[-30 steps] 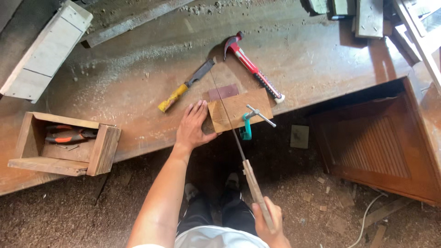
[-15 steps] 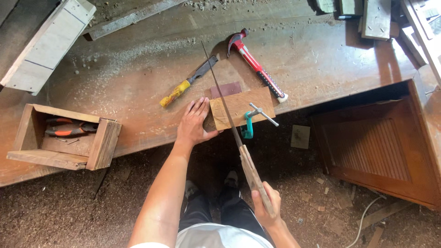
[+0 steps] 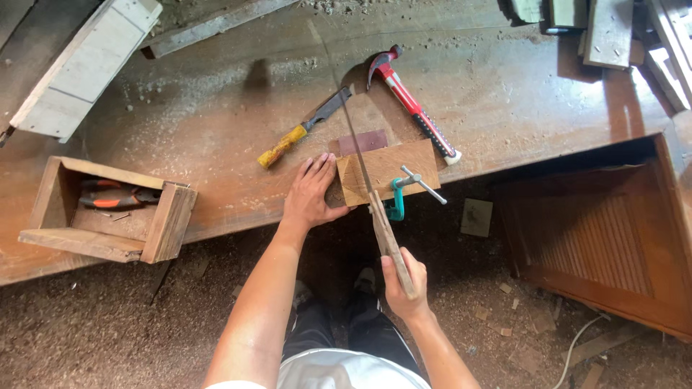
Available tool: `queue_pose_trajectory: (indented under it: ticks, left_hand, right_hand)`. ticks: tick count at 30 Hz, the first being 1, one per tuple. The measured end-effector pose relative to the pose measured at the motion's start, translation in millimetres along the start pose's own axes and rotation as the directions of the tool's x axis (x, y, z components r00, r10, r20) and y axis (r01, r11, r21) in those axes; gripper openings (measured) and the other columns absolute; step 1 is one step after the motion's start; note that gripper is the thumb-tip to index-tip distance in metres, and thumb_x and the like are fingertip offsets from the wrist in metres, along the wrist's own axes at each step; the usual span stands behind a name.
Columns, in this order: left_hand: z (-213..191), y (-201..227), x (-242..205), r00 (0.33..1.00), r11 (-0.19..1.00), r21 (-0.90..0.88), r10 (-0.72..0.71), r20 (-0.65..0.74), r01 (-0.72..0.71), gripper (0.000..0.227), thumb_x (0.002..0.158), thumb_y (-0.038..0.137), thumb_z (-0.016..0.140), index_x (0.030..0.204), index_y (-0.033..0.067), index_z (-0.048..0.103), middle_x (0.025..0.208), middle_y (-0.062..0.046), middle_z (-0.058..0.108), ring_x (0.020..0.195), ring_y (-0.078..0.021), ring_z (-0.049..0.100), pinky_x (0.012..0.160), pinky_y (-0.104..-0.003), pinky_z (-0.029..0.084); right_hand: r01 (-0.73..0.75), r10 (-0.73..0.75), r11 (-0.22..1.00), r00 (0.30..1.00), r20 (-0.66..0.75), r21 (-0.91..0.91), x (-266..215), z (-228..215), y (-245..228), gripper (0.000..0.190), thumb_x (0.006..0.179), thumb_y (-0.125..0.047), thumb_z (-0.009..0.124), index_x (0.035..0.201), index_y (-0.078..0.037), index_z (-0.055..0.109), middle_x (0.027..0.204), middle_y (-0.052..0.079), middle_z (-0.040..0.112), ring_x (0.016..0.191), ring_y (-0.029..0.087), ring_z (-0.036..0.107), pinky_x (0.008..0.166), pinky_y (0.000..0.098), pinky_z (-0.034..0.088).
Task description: The person uses a hammer and chisel to carve a small wooden block clamped to a workbench, then switches to a hand saw to cut the block along a marked line. The person repeatedly alternates between chiseling and sawing to shape the wood.
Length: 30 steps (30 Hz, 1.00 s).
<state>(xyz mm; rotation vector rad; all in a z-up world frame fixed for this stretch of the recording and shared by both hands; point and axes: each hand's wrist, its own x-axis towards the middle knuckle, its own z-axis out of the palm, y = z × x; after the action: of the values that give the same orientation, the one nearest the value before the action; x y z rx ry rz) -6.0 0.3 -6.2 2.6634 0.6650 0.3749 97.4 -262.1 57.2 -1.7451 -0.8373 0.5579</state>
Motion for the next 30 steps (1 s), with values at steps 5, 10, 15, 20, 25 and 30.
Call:
queue_pose_trajectory:
  ticks: [5, 10, 15, 20, 25, 30]
  left_hand:
    - [-0.2, 1.8, 1.4, 1.0, 1.0, -0.006, 0.016, -0.02, -0.016, 0.108, 0.066, 0.053, 0.085, 0.147, -0.0067, 0.046, 0.15, -0.019, 0.053, 0.146, -0.0282, 0.043, 0.124, -0.046, 0.026]
    - [-0.8, 3.1, 1.6, 0.999, 1.0, -0.018, 0.017, -0.034, -0.017, 0.107, 0.065, 0.052, 0.085, 0.146, -0.0069, 0.047, 0.15, -0.019, 0.053, 0.145, -0.0282, 0.043, 0.123, -0.046, 0.027]
    - [-0.9, 5.0, 1.0, 0.999, 1.0, -0.018, 0.014, -0.032, -0.015, 0.107, 0.065, 0.051, 0.085, 0.146, -0.0072, 0.047, 0.149, -0.02, 0.053, 0.145, -0.0288, 0.043, 0.123, -0.046, 0.028]
    - [-2.8, 0.2, 2.5, 1.0, 1.0, -0.025, 0.002, -0.026, -0.002, 0.107, 0.064, 0.05, 0.086, 0.146, -0.0068, 0.046, 0.15, -0.019, 0.052, 0.146, -0.0294, 0.042, 0.123, -0.046, 0.027]
    - [-5.8, 4.5, 2.2, 0.999, 0.999, -0.027, 0.023, -0.024, -0.024, 0.109, 0.065, 0.051, 0.086, 0.147, -0.0082, 0.045, 0.151, -0.023, 0.051, 0.145, -0.0324, 0.042, 0.123, -0.047, 0.027]
    - [-3.2, 8.2, -6.8, 1.0, 0.998, -0.053, 0.013, -0.02, -0.014, 0.108, 0.064, 0.051, 0.085, 0.146, -0.0071, 0.047, 0.15, -0.021, 0.052, 0.144, -0.032, 0.043, 0.122, -0.048, 0.027]
  right_hand:
    - [0.0, 0.0, 1.0, 0.999, 0.035, 0.019, -28.3, -14.9, 0.4, 0.024, 0.098, -0.015, 0.062, 0.079, -0.001, 0.056, 0.055, 0.004, 0.045, 0.046, 0.013, 0.043, 0.042, 0.0313, 0.032]
    - [-0.04, 0.04, 0.999, 0.999, 0.017, -0.006, -77.2, -21.2, 9.8, 0.023, 0.095, -0.017, 0.062, 0.079, -0.001, 0.06, 0.052, 0.004, 0.047, 0.04, 0.013, 0.047, 0.04, 0.0307, 0.033]
    - [0.006, -0.006, 1.0, 1.0, 0.006, 0.012, -88.4, -22.1, 18.3, 0.023, 0.096, -0.016, 0.062, 0.079, -0.002, 0.059, 0.055, 0.004, 0.05, 0.043, 0.012, 0.05, 0.042, 0.0299, 0.036]
    - [0.021, -0.022, 0.997, 1.0, 0.006, 0.068, -75.1, -14.8, 4.0, 0.02, 0.096, -0.016, 0.061, 0.082, -0.001, 0.063, 0.059, 0.004, 0.054, 0.045, 0.012, 0.052, 0.041, 0.0287, 0.038]
    - [-0.145, 0.145, 0.989, 0.988, 0.044, -0.006, -48.2, -2.9, 0.0, 0.026, 0.096, -0.019, 0.065, 0.078, -0.001, 0.058, 0.054, 0.005, 0.05, 0.044, 0.014, 0.046, 0.043, 0.0298, 0.036]
    - [-0.131, 0.131, 0.991, 0.991, 0.012, 0.0, -62.3, -17.9, 0.1, 0.022, 0.097, -0.018, 0.063, 0.082, -0.001, 0.06, 0.057, 0.006, 0.052, 0.049, 0.015, 0.048, 0.045, 0.0312, 0.04]
